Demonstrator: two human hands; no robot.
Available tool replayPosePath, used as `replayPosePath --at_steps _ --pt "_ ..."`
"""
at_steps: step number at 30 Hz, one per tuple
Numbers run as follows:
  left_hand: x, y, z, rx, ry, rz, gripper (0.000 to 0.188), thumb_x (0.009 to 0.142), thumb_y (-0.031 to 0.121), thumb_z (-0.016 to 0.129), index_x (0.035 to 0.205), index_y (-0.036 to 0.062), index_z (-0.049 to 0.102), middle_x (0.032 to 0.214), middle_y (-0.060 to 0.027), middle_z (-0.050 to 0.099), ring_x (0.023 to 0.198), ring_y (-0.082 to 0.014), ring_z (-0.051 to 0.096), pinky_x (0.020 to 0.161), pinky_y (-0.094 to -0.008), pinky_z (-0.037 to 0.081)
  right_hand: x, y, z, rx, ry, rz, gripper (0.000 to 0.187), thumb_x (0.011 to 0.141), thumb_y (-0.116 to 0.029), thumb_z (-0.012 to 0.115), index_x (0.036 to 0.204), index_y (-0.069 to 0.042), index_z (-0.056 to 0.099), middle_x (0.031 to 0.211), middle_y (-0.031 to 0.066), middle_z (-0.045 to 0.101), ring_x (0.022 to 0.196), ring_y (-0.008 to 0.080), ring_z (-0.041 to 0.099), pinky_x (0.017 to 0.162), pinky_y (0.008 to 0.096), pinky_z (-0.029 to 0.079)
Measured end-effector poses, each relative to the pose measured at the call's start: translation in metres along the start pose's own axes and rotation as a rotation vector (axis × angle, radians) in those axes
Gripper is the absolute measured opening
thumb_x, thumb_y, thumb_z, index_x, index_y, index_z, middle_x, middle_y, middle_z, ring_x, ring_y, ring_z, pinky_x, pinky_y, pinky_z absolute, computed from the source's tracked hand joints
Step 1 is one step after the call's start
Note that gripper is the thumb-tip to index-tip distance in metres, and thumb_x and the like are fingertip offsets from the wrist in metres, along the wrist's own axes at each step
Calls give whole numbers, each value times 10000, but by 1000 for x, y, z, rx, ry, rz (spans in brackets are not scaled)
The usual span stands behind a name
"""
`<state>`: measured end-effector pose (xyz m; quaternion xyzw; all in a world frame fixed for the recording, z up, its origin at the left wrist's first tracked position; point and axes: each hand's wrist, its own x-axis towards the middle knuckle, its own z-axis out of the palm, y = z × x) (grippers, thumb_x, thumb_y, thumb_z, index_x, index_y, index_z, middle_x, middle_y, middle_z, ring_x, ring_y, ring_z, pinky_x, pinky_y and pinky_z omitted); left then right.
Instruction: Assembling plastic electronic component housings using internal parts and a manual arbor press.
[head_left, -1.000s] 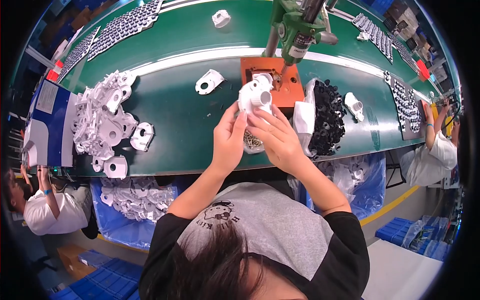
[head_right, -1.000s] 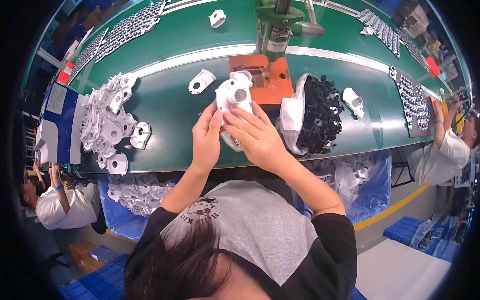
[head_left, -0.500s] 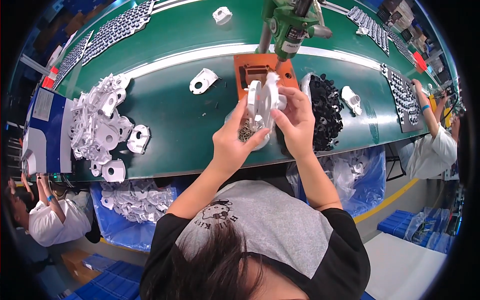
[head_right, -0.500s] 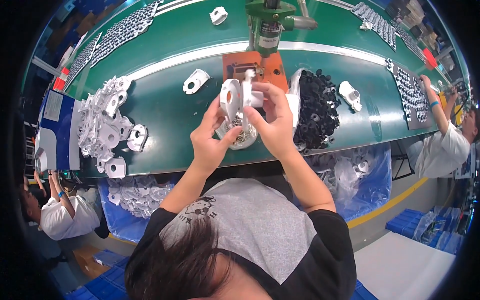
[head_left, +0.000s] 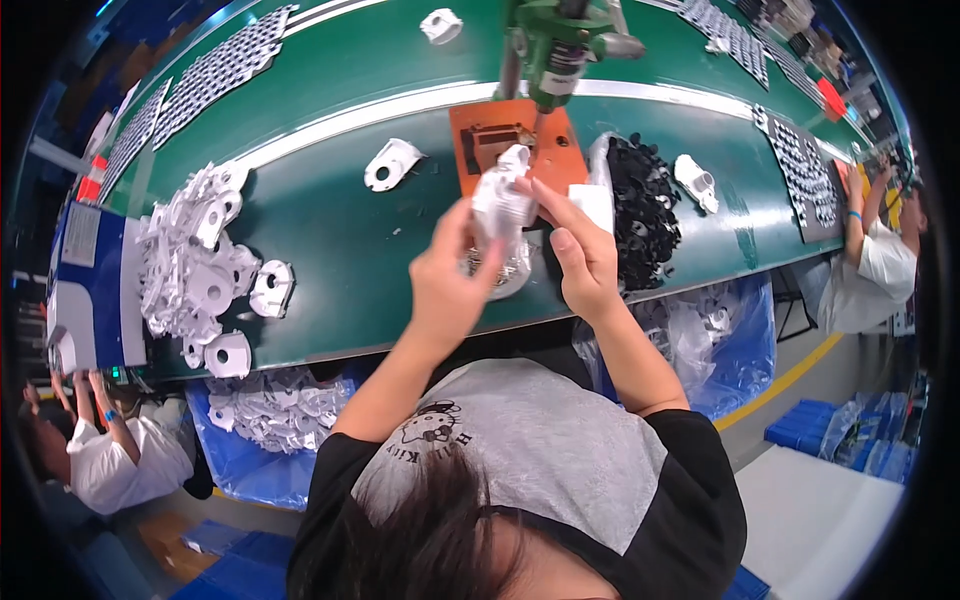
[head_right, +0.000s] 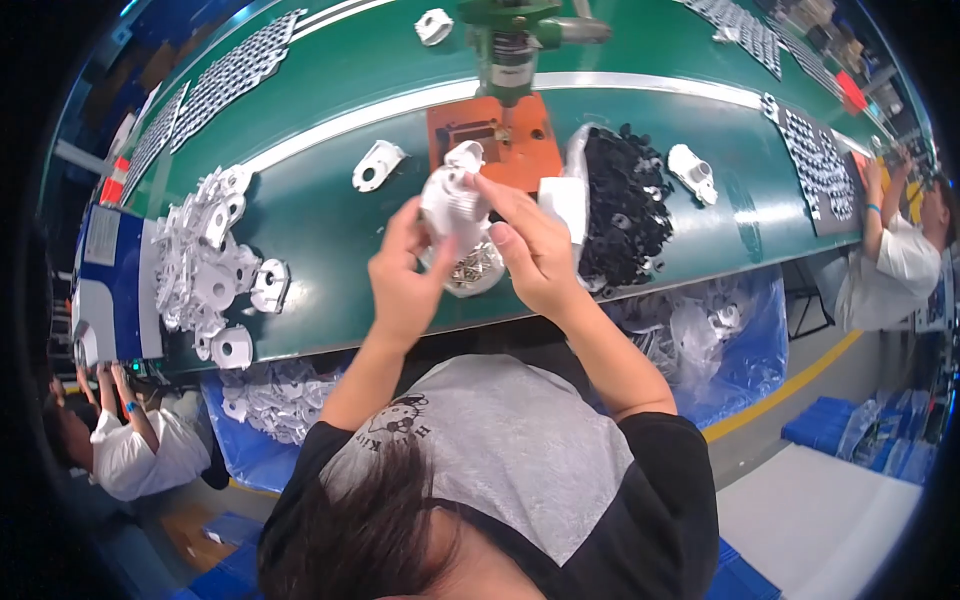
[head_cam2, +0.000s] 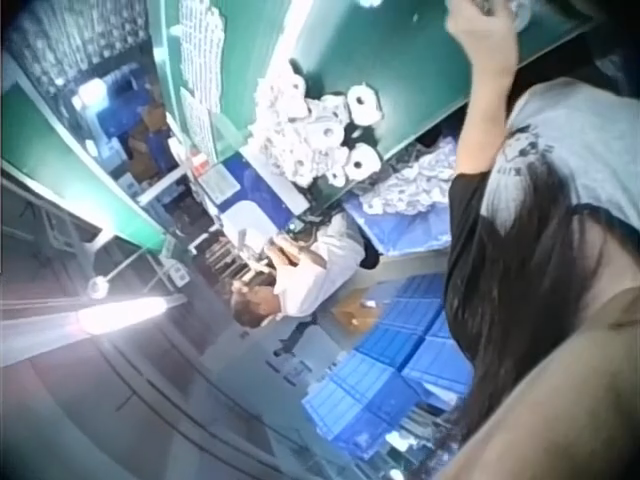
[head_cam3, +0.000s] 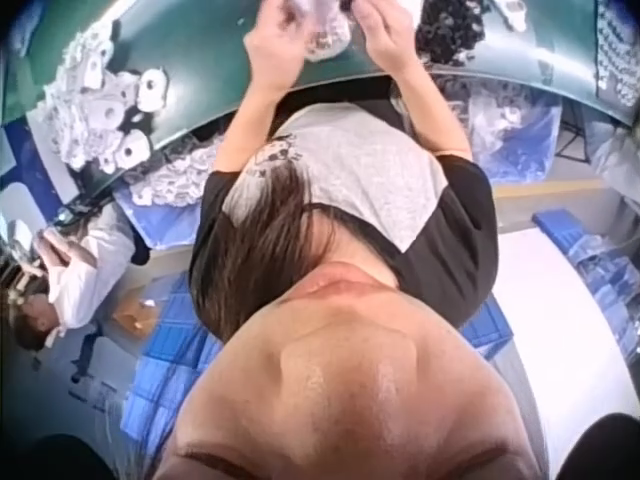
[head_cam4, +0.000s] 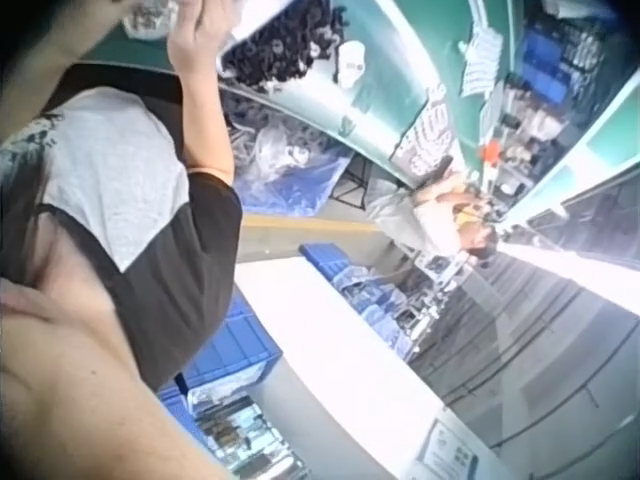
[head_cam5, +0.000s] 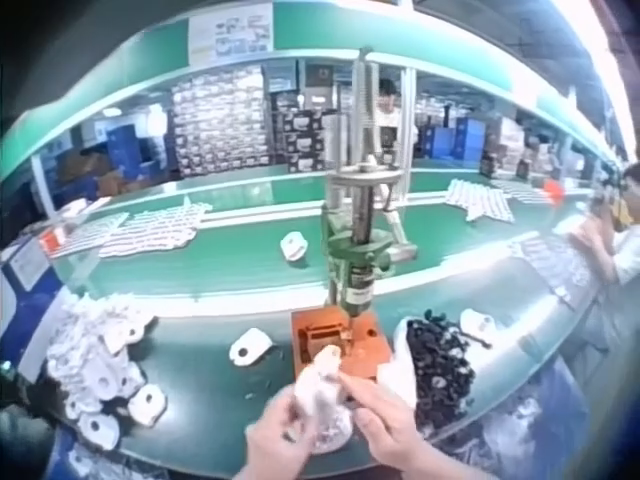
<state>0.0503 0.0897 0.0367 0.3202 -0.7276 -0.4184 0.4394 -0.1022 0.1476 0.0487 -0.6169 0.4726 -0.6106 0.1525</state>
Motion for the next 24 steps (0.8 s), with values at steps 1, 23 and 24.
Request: replayPosePath --at_steps 1,23,24 --pt "8 1 -2 -125 -30 -82 437 839 23 604 1242 -47 450 993 -111 641 900 -141 612 786 -255 492 -4 -2 -5 108 -12 84 377 898 -91 446 1243 56 487 1233 190 540 1124 275 534 950 331 402" --pt "167 -81 19 621 -291 730 162 715 79 618 875 62 630 795 -92 537 778 -279 534 702 -403 447 -14 133 -192 -753 54 575 215 722 -110 674 902 5 651 800 144 623 735 254 610 694 327 475" --pt "166 -80 18 648 -315 854 169 707 81 621 875 66 623 789 -83 540 775 -270 536 700 -394 453 -12 131 -194 -769 15 598 216 717 -104 671 902 4 651 796 147 621 733 254 612 695 327 475"
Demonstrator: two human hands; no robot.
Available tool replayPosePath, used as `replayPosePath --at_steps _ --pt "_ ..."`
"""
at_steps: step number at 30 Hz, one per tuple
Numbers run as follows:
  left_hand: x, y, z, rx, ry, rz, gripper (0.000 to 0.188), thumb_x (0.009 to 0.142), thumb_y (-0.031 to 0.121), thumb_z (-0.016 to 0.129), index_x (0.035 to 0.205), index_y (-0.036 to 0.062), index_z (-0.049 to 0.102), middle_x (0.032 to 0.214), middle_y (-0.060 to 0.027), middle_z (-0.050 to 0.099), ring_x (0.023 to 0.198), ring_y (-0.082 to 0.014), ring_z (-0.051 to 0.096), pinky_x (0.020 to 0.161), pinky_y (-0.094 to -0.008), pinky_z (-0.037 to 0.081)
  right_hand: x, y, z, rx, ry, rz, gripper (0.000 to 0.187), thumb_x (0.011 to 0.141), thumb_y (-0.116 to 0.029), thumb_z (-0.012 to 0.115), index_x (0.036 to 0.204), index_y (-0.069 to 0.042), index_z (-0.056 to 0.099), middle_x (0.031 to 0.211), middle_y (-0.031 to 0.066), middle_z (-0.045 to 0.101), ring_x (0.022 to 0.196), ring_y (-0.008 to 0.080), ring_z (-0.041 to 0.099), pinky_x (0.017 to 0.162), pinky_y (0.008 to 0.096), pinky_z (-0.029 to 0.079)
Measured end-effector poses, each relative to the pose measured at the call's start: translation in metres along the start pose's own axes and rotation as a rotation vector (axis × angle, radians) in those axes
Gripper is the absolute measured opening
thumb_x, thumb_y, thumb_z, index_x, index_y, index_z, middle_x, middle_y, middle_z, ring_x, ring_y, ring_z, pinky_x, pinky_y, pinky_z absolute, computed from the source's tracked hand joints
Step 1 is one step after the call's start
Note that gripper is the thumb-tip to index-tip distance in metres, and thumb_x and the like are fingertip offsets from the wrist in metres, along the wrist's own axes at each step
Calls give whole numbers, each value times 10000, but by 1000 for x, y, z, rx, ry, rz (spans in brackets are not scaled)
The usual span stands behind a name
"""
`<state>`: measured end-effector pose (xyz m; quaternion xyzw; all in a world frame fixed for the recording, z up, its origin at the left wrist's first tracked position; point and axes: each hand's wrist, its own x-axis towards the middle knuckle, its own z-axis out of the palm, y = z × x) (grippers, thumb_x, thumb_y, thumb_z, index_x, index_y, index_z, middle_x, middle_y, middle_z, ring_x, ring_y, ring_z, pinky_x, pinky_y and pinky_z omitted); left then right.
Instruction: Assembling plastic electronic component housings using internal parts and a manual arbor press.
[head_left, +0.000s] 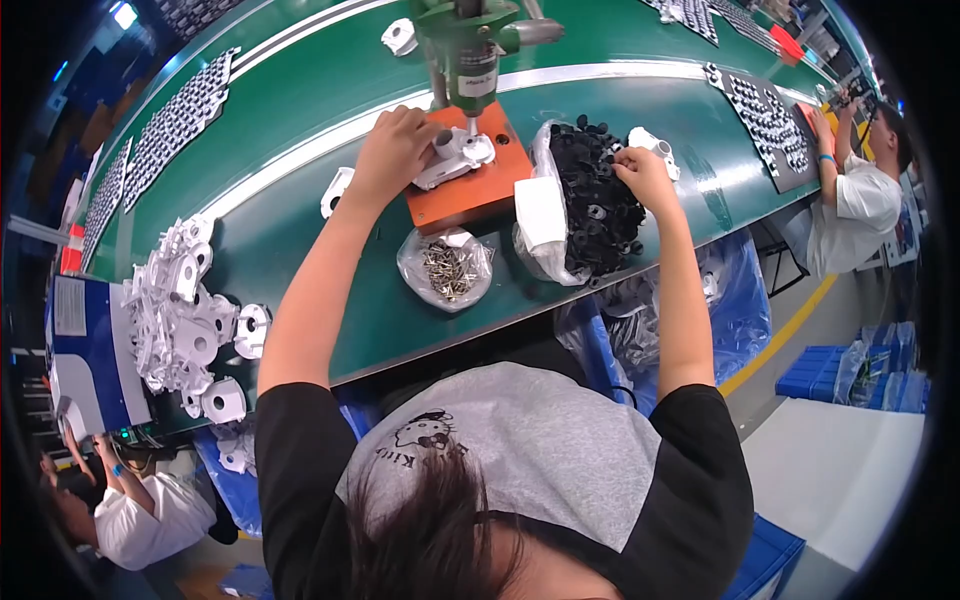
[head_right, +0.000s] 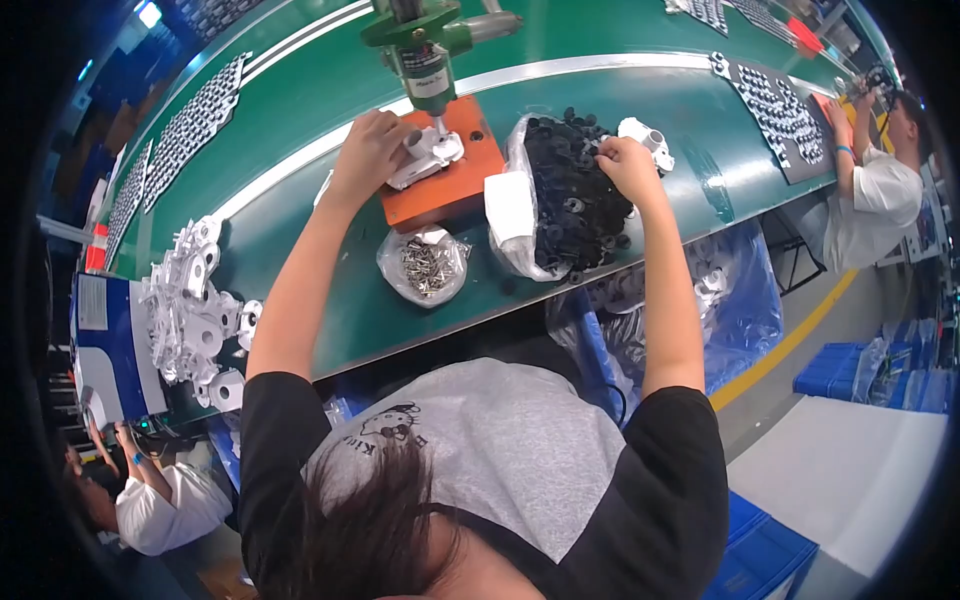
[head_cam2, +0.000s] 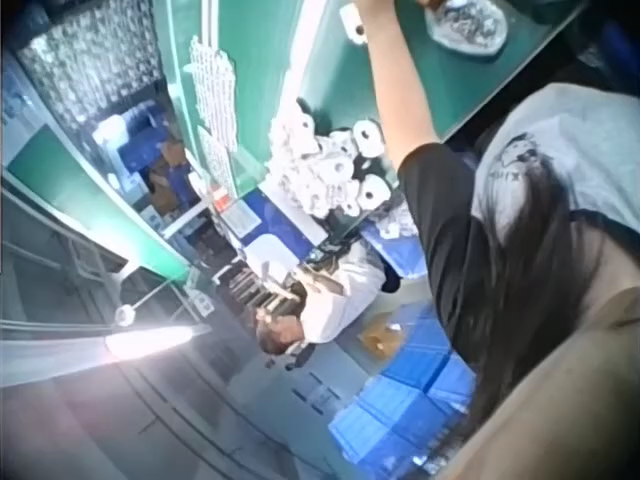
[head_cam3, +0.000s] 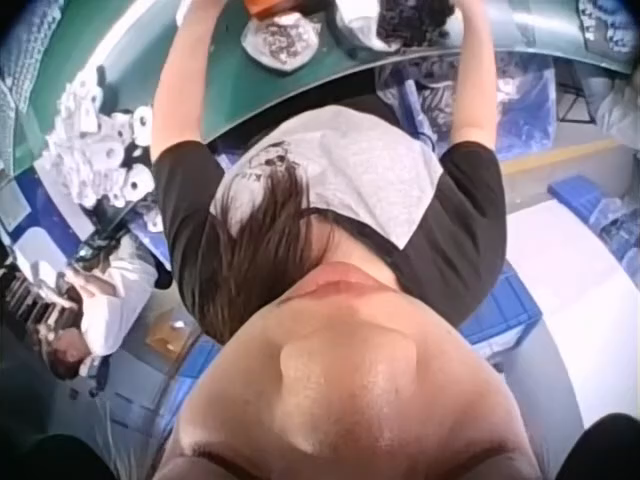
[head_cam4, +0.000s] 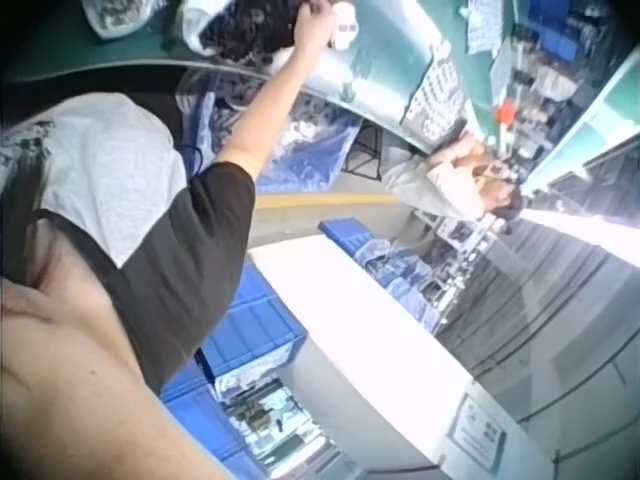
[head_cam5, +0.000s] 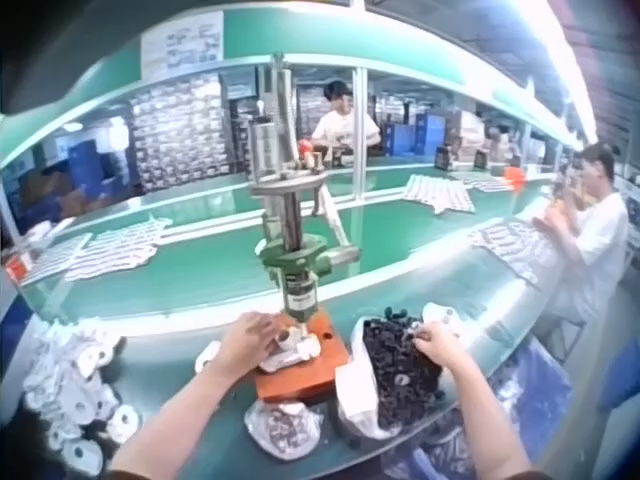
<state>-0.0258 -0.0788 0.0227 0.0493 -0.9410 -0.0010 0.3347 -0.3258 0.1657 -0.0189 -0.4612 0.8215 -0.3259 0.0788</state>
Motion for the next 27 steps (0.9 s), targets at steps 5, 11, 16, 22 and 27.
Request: replayPosePath --at_steps 5,11,16,22,27 --pt "-9 28 -3 6 -107 -409 281 770 199 593 986 24 550 886 -145 614 817 -324 597 760 -426 452 1 -3 -7 -63 -23 -75 174 689 -78 655 854 -23 660 805 143 594 747 266 612 697 333 480" --pt "-34 48 -4 -66 -60 -280 298 837 205 583 1065 15 552 1152 -208 547 1147 -374 475 1017 -428 344 -4 -12 -7 -5 38 -88 172 712 -11 592 872 19 647 923 119 623 768 204 640 725 278 502" --pt "-27 45 -8 -111 -202 -205 261 850 183 566 1057 25 566 1213 -207 512 1216 -373 413 1058 -449 294 -12 -14 -13 -5 149 -159 121 744 1 603 859 10 639 915 97 618 724 193 636 686 281 505" --pt "-44 58 -9 -190 -152 -211 335 821 199 599 1110 36 557 1297 -234 433 1253 -384 358 1065 -473 273 -5 -98 -2 220 128 -330 108 796 -85 631 859 1 621 993 104 562 833 214 575 711 280 465" --pt "-51 72 -6 -137 -86 -266 521 717 253 706 1158 46 523 1328 -214 404 1258 -374 355 1070 -468 269 33 -172 49 224 -222 -386 228 810 -188 618 906 19 637 1088 154 518 1017 289 514 860 347 431"
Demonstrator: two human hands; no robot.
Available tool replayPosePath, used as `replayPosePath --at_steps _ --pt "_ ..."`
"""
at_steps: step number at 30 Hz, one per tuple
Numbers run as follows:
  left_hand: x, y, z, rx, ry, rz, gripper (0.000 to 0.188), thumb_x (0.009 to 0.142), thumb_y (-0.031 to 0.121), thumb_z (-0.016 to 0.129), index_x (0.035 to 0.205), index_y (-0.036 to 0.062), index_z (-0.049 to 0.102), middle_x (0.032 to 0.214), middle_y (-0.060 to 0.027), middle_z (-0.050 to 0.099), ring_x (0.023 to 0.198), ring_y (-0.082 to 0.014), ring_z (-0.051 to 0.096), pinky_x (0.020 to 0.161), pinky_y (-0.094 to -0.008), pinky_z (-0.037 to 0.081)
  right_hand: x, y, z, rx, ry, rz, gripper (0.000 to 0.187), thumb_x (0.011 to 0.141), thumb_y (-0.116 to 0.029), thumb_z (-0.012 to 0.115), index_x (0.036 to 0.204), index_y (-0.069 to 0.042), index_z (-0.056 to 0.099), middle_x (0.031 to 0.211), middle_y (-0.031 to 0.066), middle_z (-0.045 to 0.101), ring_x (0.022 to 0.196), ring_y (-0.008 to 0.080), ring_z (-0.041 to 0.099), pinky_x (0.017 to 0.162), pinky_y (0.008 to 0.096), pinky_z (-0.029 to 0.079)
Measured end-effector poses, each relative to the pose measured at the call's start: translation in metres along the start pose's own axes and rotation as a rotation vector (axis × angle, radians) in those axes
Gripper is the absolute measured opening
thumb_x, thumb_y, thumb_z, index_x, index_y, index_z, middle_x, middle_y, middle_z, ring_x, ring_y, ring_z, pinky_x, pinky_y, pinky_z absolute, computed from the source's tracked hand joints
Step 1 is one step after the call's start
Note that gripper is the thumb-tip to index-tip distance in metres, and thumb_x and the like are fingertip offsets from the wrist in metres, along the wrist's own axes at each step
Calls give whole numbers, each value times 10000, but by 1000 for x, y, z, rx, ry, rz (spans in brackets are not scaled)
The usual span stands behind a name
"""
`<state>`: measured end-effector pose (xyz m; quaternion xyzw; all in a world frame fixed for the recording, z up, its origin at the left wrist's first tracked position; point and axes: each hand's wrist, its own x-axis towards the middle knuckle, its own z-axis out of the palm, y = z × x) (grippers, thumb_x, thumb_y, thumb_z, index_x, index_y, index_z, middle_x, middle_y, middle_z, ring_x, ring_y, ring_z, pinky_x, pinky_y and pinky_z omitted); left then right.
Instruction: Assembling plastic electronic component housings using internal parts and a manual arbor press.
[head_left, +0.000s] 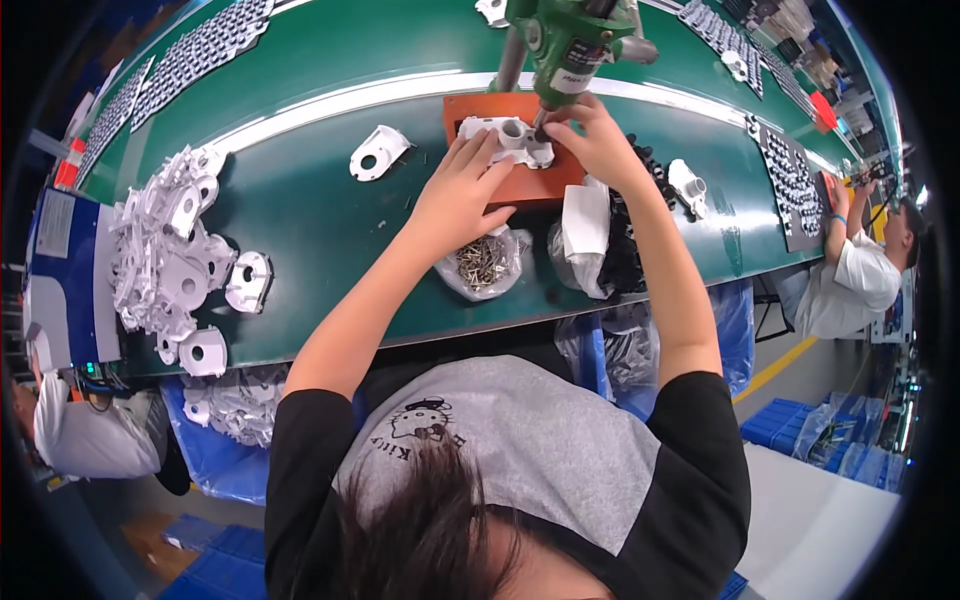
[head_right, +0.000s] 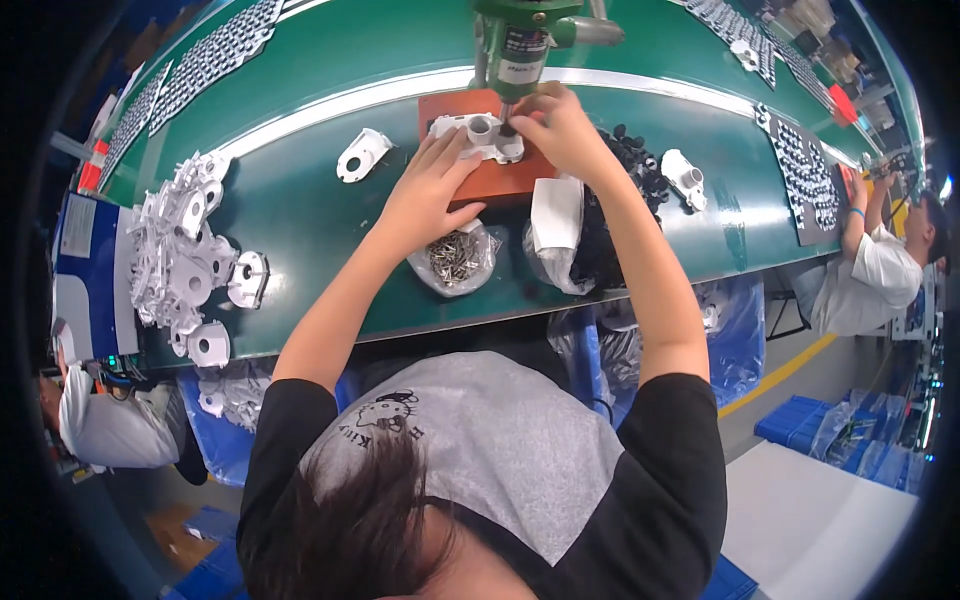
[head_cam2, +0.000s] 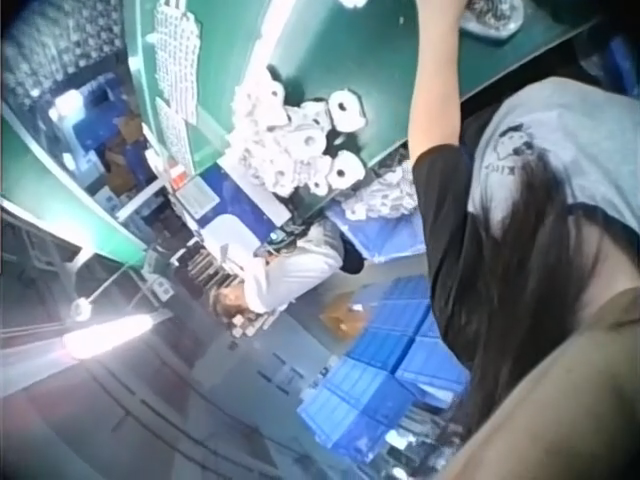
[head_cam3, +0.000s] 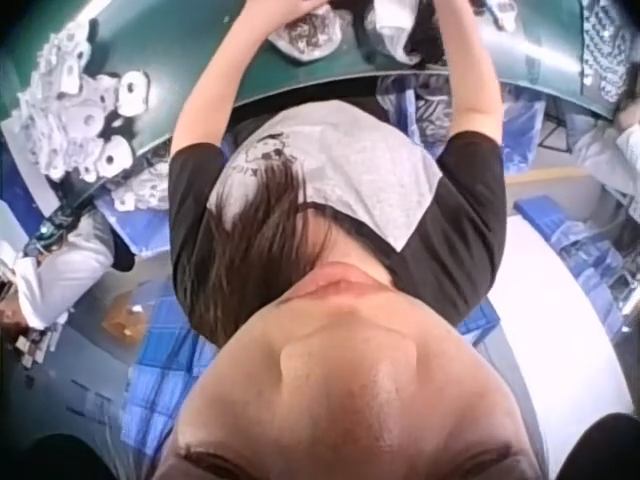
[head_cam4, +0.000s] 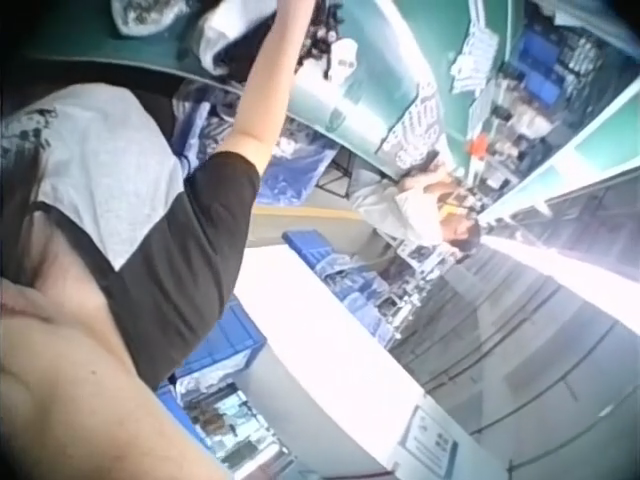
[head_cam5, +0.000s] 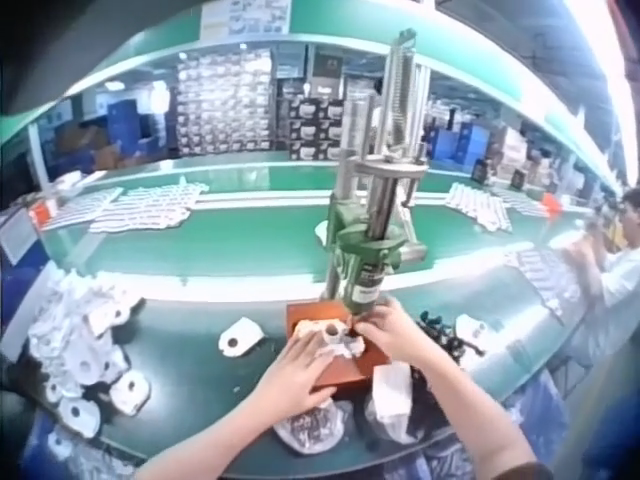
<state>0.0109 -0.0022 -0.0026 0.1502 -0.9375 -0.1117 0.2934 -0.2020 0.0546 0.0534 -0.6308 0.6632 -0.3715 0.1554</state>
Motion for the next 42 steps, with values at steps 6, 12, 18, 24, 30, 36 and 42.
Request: replayPosePath --at_steps 6,12,18,24,30,36,42 --pt "-3 -3 1 -43 39 -43 567 671 253 745 1155 61 520 1339 -191 402 1234 -358 385 1064 -460 290 22 9 9 20 -227 68 249 793 -169 618 814 79 633 912 187 616 926 305 555 849 350 430" --pt "-3 -2 4 -44 65 -30 562 668 272 747 1144 70 527 1318 -188 431 1216 -348 410 1066 -454 296 30 57 18 94 -219 116 178 859 -107 570 981 21 551 962 61 597 951 133 539 885 275 408" --pt "-1 -5 6 -46 68 -10 553 679 284 741 1145 75 528 1315 -186 438 1213 -344 413 1065 -451 298 34 49 12 193 -326 147 236 806 -180 605 828 55 602 988 155 534 866 235 550 809 321 440" --pt "-1 -6 4 -43 50 -26 539 706 312 722 1162 92 539 1331 -164 436 1221 -337 409 1068 -440 290 20 18 16 -100 -122 0 269 803 -214 649 915 1 534 889 119 540 828 224 510 782 349 423" --pt "-1 -24 2 -177 -18 -85 488 746 400 669 1148 133 602 1325 -121 467 1202 -319 425 1053 -414 293 -49 -45 34 -390 -108 -355 161 719 -149 639 755 -11 564 824 146 565 802 322 541 724 411 447" --pt "0 -18 -4 -180 -12 -90 380 798 287 625 1152 149 610 1336 -72 472 1215 -305 412 1031 -401 314 -80 -48 56 -443 -158 -287 166 697 -175 689 665 -39 600 767 89 551 783 276 522 679 372 428" --pt "0 -22 2 -198 28 -77 344 809 267 612 1127 137 623 1315 -71 493 1206 -301 418 1024 -392 324 -99 -45 97 -555 -269 -383 89 705 -155 652 742 -74 641 814 70 541 842 230 506 752 350 413"
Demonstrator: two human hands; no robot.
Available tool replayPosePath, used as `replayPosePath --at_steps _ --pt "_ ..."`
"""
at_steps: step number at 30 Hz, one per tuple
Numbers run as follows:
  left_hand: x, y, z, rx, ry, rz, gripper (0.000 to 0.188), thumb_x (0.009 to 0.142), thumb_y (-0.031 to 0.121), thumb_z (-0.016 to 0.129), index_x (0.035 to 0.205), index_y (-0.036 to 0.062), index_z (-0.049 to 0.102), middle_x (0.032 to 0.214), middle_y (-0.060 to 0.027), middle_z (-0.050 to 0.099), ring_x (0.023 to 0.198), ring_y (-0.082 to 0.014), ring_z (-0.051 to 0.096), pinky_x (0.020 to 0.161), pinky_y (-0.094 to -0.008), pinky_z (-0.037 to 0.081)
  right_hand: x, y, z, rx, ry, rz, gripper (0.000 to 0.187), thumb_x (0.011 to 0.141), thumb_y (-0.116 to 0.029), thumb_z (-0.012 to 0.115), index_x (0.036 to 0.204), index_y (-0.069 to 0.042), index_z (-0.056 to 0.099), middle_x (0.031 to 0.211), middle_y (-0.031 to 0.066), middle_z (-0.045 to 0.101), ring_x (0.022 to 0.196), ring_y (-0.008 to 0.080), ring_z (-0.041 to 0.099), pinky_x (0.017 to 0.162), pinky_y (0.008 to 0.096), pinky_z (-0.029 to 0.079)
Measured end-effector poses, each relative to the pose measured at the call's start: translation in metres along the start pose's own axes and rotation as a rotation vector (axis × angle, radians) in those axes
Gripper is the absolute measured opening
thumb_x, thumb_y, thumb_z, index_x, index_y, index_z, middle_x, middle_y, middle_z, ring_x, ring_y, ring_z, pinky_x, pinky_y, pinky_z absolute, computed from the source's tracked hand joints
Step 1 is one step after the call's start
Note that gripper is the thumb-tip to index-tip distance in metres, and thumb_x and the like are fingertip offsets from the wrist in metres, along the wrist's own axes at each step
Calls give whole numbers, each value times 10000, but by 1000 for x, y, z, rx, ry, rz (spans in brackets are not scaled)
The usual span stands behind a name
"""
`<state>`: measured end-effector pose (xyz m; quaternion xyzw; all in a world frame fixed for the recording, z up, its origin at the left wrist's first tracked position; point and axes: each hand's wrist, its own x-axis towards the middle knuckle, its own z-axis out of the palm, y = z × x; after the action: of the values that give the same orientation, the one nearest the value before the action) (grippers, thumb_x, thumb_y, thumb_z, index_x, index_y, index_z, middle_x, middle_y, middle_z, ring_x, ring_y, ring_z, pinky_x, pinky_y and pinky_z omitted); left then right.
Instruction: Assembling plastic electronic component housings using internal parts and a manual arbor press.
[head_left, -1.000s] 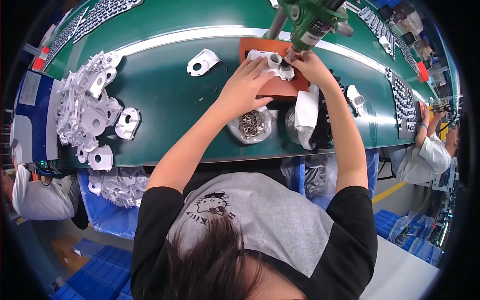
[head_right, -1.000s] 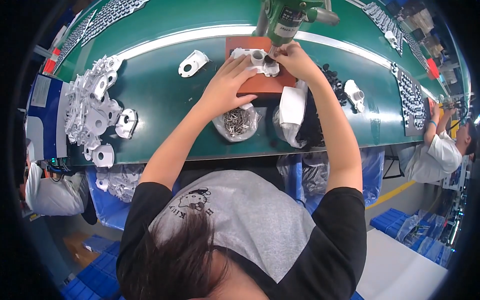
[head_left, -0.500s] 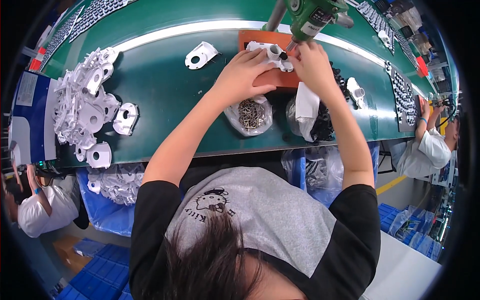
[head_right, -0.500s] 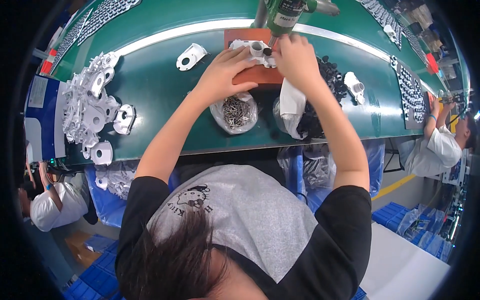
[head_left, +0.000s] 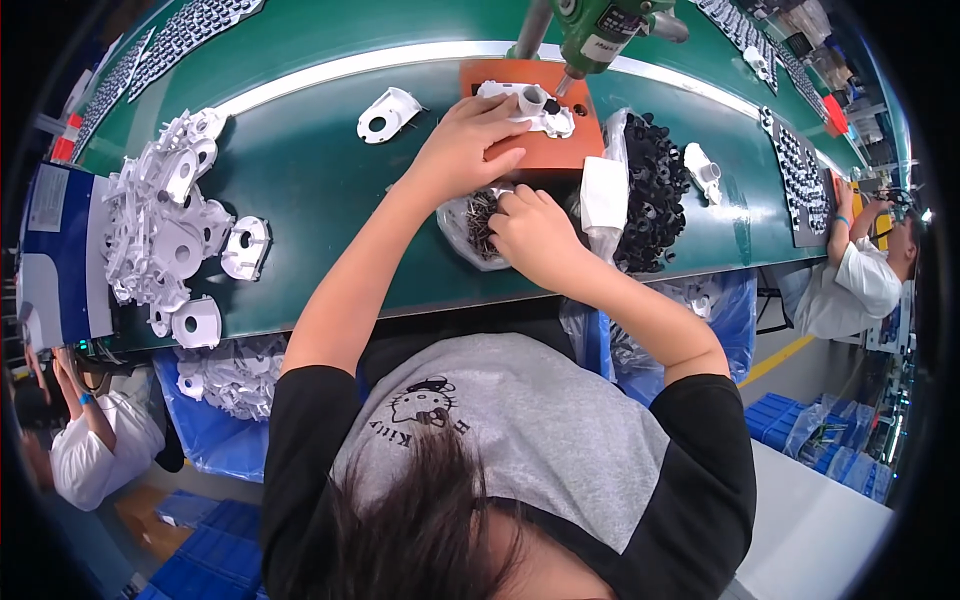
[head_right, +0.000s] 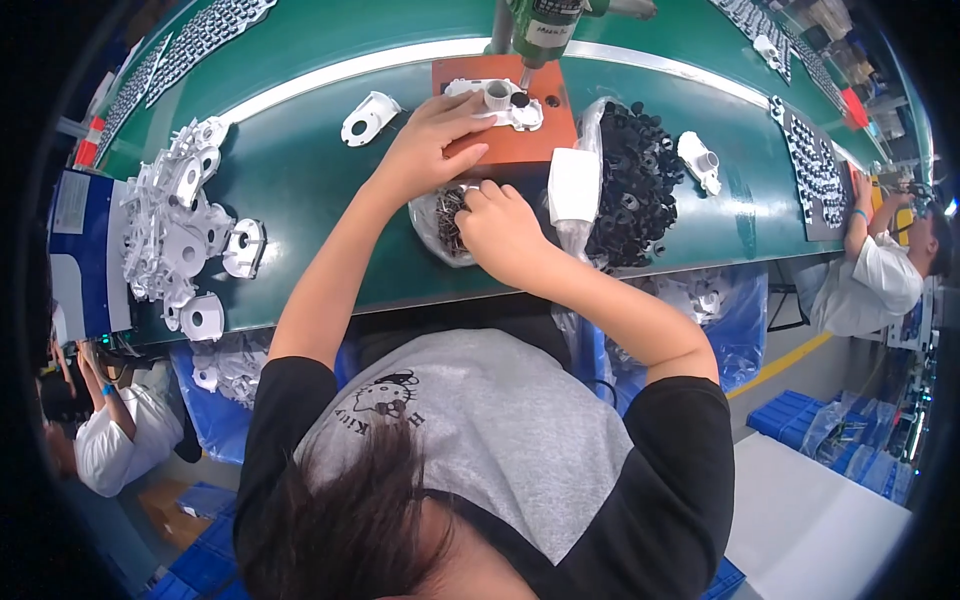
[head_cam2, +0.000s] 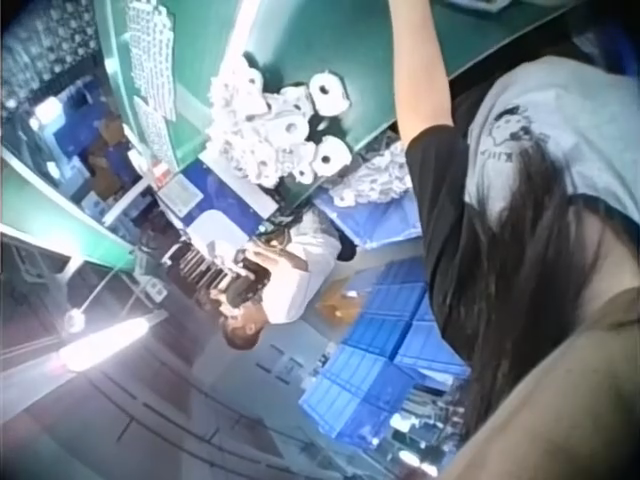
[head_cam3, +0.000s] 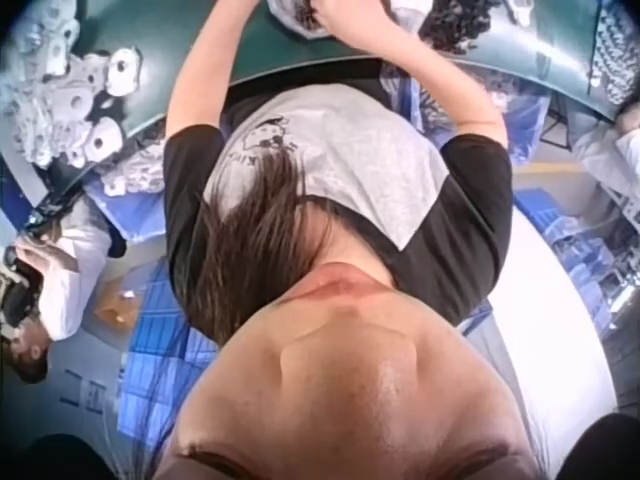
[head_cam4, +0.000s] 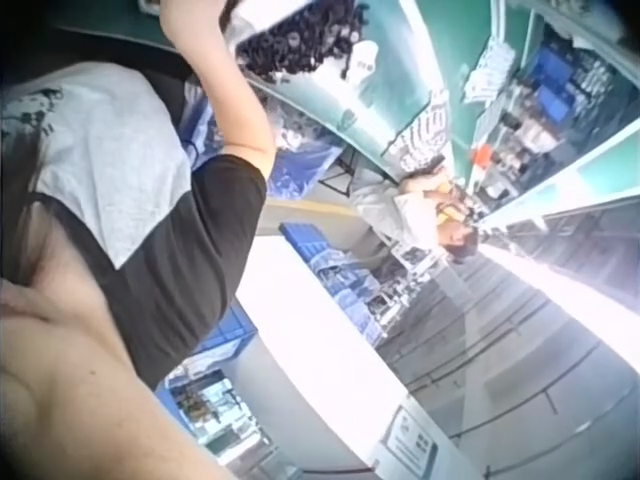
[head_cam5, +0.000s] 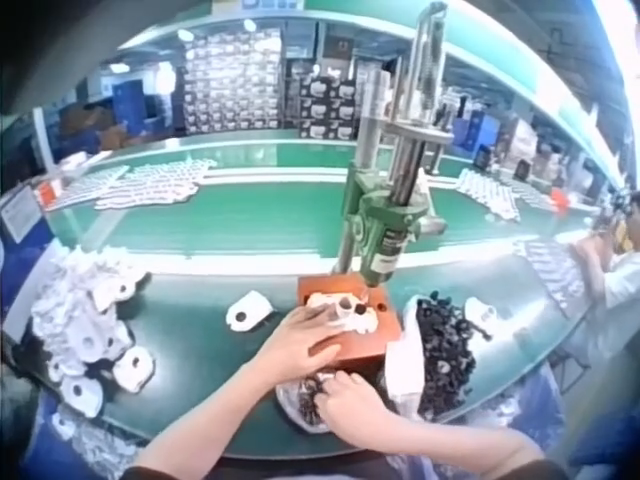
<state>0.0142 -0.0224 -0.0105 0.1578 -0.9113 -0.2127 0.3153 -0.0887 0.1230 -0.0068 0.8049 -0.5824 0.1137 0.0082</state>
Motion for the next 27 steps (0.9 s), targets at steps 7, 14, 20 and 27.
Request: replayPosePath --at_steps 7,14,20,27 --pt "-1 1 1 -3 19 -21 340 804 258 615 1119 129 628 1310 -78 497 1203 -298 420 1024 -384 327 2 1 5 69 59 30 91 721 -139 630 758 -56 619 817 72 542 867 242 520 768 355 420" --pt "-2 4 0 -19 -4 -63 355 807 266 611 1140 144 622 1326 -60 486 1229 -302 395 1039 -387 310 16 13 -46 545 155 277 113 828 -99 596 878 3 594 785 125 623 685 262 615 637 322 488" --pt "-2 5 -2 -35 -11 -68 357 810 271 602 1148 156 617 1336 -63 475 1238 -303 387 1050 -401 296 20 77 -73 655 154 450 146 813 -64 600 917 35 628 749 88 594 632 153 579 597 267 461" --pt "-4 4 2 -33 6 -72 347 808 263 596 1134 147 623 1335 -71 474 1243 -305 384 1052 -406 294 41 111 -68 531 136 416 158 804 -63 627 925 37 645 890 63 602 715 125 554 692 247 461"
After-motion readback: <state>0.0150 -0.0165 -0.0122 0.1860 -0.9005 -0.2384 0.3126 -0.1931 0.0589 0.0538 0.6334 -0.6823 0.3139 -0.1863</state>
